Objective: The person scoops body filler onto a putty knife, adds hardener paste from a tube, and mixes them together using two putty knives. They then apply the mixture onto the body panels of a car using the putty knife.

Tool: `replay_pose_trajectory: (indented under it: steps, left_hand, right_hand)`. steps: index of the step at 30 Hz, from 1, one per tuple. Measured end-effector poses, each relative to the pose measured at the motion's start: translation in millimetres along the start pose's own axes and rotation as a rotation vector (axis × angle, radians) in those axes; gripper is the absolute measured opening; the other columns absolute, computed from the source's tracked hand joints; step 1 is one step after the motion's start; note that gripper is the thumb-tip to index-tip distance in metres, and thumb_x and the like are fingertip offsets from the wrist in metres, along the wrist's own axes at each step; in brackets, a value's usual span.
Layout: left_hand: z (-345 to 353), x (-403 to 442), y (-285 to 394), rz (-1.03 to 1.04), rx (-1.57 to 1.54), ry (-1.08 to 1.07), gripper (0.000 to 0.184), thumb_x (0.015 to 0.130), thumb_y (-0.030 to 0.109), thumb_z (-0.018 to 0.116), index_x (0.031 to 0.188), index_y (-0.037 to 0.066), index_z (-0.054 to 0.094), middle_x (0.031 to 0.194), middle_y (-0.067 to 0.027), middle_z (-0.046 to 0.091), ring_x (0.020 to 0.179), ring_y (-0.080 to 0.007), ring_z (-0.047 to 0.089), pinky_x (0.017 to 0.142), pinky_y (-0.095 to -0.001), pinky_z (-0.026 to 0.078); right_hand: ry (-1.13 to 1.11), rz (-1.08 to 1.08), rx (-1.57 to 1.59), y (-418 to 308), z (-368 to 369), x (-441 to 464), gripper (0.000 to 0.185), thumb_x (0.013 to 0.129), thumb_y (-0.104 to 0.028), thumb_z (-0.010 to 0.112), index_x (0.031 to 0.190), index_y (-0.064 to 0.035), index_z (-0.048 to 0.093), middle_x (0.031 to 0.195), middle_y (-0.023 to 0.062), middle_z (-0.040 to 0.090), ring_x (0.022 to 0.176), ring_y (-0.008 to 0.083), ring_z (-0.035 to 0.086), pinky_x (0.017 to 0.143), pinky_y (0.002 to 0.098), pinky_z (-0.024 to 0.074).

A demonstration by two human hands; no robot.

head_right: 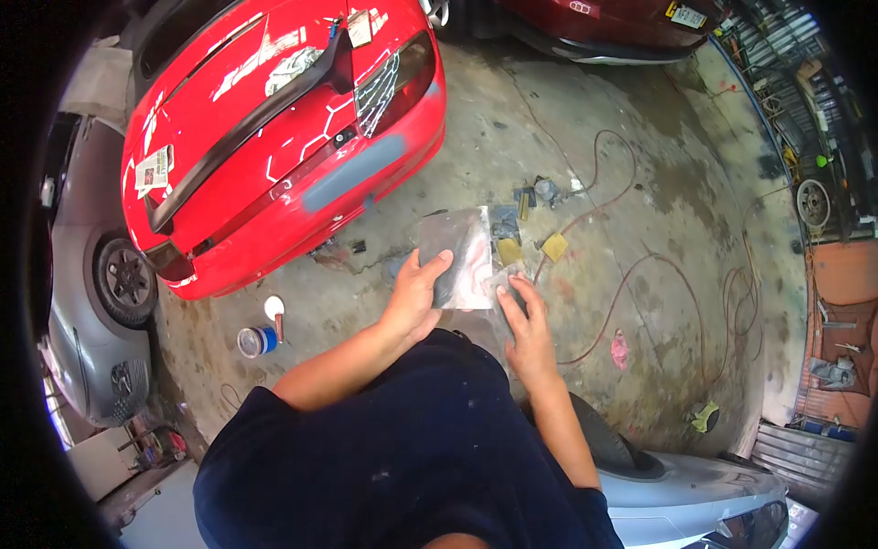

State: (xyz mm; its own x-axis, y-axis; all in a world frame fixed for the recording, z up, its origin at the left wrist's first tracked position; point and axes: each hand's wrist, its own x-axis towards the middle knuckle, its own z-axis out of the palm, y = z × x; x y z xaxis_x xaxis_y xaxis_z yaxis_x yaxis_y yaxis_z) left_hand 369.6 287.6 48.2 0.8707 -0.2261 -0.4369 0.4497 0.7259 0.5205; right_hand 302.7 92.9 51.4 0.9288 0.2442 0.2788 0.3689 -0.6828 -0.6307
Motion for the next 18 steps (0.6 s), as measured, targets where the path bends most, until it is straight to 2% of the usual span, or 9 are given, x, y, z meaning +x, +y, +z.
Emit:
replay_pose_trajectory:
  steps: [2,4,5,8,9,12,13,16,18]
  left_hand:
    - [-4,-9,8,-0.043,-0.015,0.022,0.036,0.101,0.014,0.059,0.133,0.003,0.048,0.123,-0.0130,0.064,0.112,-0.0241,0.065,0.097,-0.0421,0.054]
    - [-12,-5,3,0.155,0.327,-0.026,0.035,0.102,0.018,0.059,0.132,0.001,0.051,0.119,-0.0136,0.067,0.102,-0.0212,0.065,0.092,-0.0376,0.053]
    - [-16,-5,-1,0.254,0.499,-0.047,0.036,0.102,0.020,0.059,0.131,-0.001,0.053,0.117,-0.0139,0.068,0.096,-0.0197,0.066,0.089,-0.0353,0.052]
    - [-4,-22,2,0.335,0.804,-0.167,0.040,0.103,0.022,0.058,0.133,-0.003,0.053,0.109,-0.0195,0.070,0.090,-0.0197,0.065,0.087,-0.0356,0.051]
    - [1,-28,4,0.380,0.880,-0.107,0.041,0.103,0.021,0.058,0.133,-0.005,0.053,0.096,-0.0221,0.070,0.086,-0.0198,0.066,0.083,-0.0362,0.052]
    - [1,-26,11,0.484,0.895,0.028,0.039,0.103,0.021,0.057,0.132,-0.005,0.053,0.091,-0.0221,0.070,0.082,-0.0199,0.066,0.077,-0.0371,0.052]
    - [3,-28,16,0.434,0.864,0.019,0.040,0.103,0.021,0.058,0.132,-0.006,0.052,0.089,-0.0209,0.069,0.079,-0.0200,0.065,0.074,-0.0373,0.052]
    - [7,-30,19,0.531,0.855,0.070,0.042,0.103,0.022,0.058,0.132,-0.008,0.051,0.087,-0.0204,0.068,0.077,-0.0195,0.064,0.074,-0.0372,0.052]
    - [13,-31,22,0.599,0.827,0.082,0.043,0.104,0.023,0.058,0.131,-0.009,0.051,0.088,-0.0192,0.069,0.078,-0.0196,0.064,0.075,-0.0367,0.052]
  right_hand:
    - [-0.037,0.064,-0.100,9,-11,-7,0.082,0.061,0.024,0.053,0.136,-0.0091,0.057,0.142,0.0174,0.051,0.137,0.0399,0.047,0.114,0.0497,0.0383]
    - [-0.052,0.077,-0.260,12,-27,-2,0.083,0.059,0.020,0.061,0.135,-0.0127,0.060,0.143,0.0144,0.052,0.139,0.0385,0.045,0.114,0.0512,0.0379]
    - [0.033,0.040,-0.287,7,-34,5,0.075,0.063,0.015,0.063,0.132,-0.0135,0.063,0.142,0.0124,0.055,0.137,0.0358,0.047,0.115,0.0550,0.0347]
    - [-0.060,-0.038,-0.431,-26,-50,32,0.070,0.067,0.010,0.064,0.133,-0.0149,0.063,0.142,0.0083,0.055,0.136,0.0334,0.048,0.116,0.0575,0.0312]
    - [-0.103,-0.033,-0.416,-24,-42,33,0.069,0.068,0.008,0.063,0.133,-0.0166,0.063,0.141,0.0054,0.056,0.137,0.0312,0.048,0.118,0.0566,0.0292]
    - [-0.193,-0.085,-0.310,-35,-17,22,0.072,0.066,0.008,0.063,0.133,-0.0177,0.063,0.140,0.0048,0.056,0.137,0.0307,0.047,0.118,0.0563,0.0283]
    - [-0.195,-0.099,-0.241,-47,-10,17,0.073,0.065,0.009,0.063,0.132,-0.0184,0.063,0.139,0.0044,0.056,0.137,0.0302,0.047,0.119,0.0558,0.0276]
    - [-0.256,-0.147,-0.211,-62,-3,0,0.072,0.064,0.006,0.067,0.132,-0.0184,0.063,0.139,0.0034,0.056,0.137,0.0295,0.046,0.119,0.0557,0.0276]
    - [-0.261,-0.090,-0.146,-52,-3,-9,0.068,0.067,0.004,0.071,0.131,-0.0173,0.063,0.138,0.0095,0.055,0.135,0.0329,0.049,0.117,0.0562,0.0317]
